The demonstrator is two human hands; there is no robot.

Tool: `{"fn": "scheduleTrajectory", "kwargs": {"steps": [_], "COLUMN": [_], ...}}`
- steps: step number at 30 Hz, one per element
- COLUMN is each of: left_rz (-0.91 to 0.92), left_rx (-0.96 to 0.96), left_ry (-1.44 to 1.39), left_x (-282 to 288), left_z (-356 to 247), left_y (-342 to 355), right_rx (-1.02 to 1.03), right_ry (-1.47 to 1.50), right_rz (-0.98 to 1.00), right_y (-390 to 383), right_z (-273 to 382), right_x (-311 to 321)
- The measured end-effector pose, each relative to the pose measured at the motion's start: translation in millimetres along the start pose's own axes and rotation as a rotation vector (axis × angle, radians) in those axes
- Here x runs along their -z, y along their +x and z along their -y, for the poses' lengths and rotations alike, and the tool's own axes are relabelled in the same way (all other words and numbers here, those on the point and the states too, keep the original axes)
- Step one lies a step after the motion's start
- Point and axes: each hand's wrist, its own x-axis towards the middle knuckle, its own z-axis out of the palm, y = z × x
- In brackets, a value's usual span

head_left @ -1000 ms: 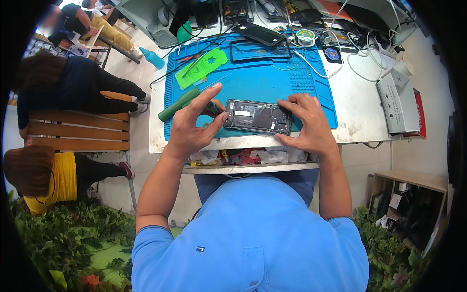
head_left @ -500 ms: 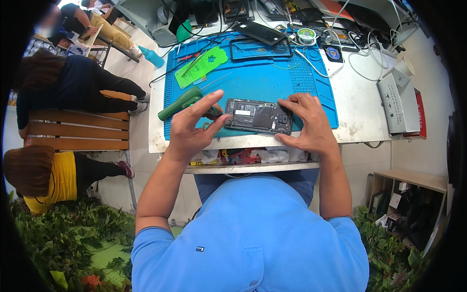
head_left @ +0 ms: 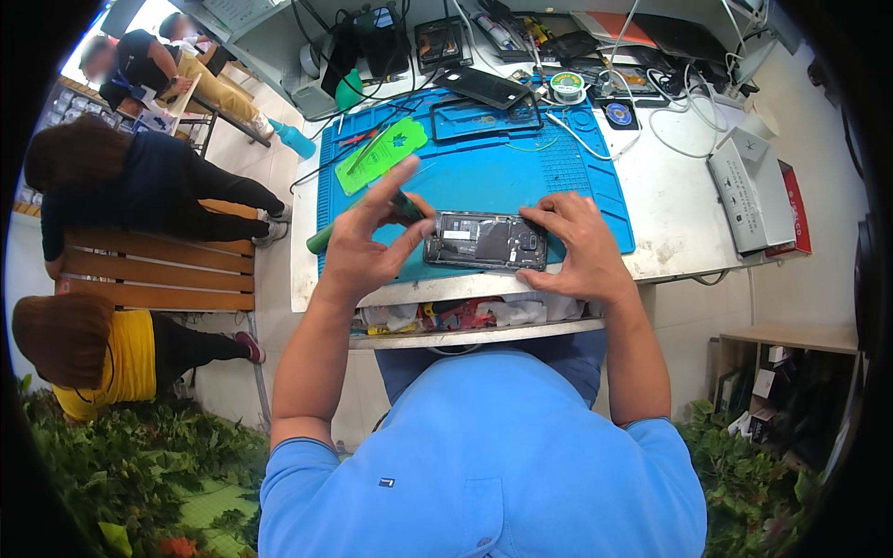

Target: The person uses a green-handled screwdriver to remove screws from the back of a disassembled smartphone. They open a drawer to retrieve the tool and continue unscrewing components on a blue anti-static mat. The phone is flipped and handled multiple times during the process.

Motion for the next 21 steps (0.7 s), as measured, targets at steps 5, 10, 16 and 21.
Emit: {"fn": "scheduleTrajectory", "kwargs": {"steps": [5, 10, 16, 21], "left_rz": [-0.211, -0.202, -0.219, -0.169], "left_rx": [0.036, 0.028, 0.03, -0.034], "left_ry": [0.071, 0.123, 0.159, 0.196], "left_x": [-18.0, -20.3, -21.1, -17.6], "left_z": [14.5, 19.4, 23.9, 24.0], "left_y": [11.9, 10.6, 9.8, 7.4], "right_rx": [-0.003, 0.007, -0.005, 0.011], "right_ry": [-0.011, 0.004, 0.007, 0.0], "right_rz": [0.006, -0.004, 0.007, -0.01], "right_y": [-1.4, -0.8, -0.9, 0.2], "right_z": [1.0, 1.7, 2.1, 4.3], "right_x": [0.7, -0.5, 0.2, 1.5]}}
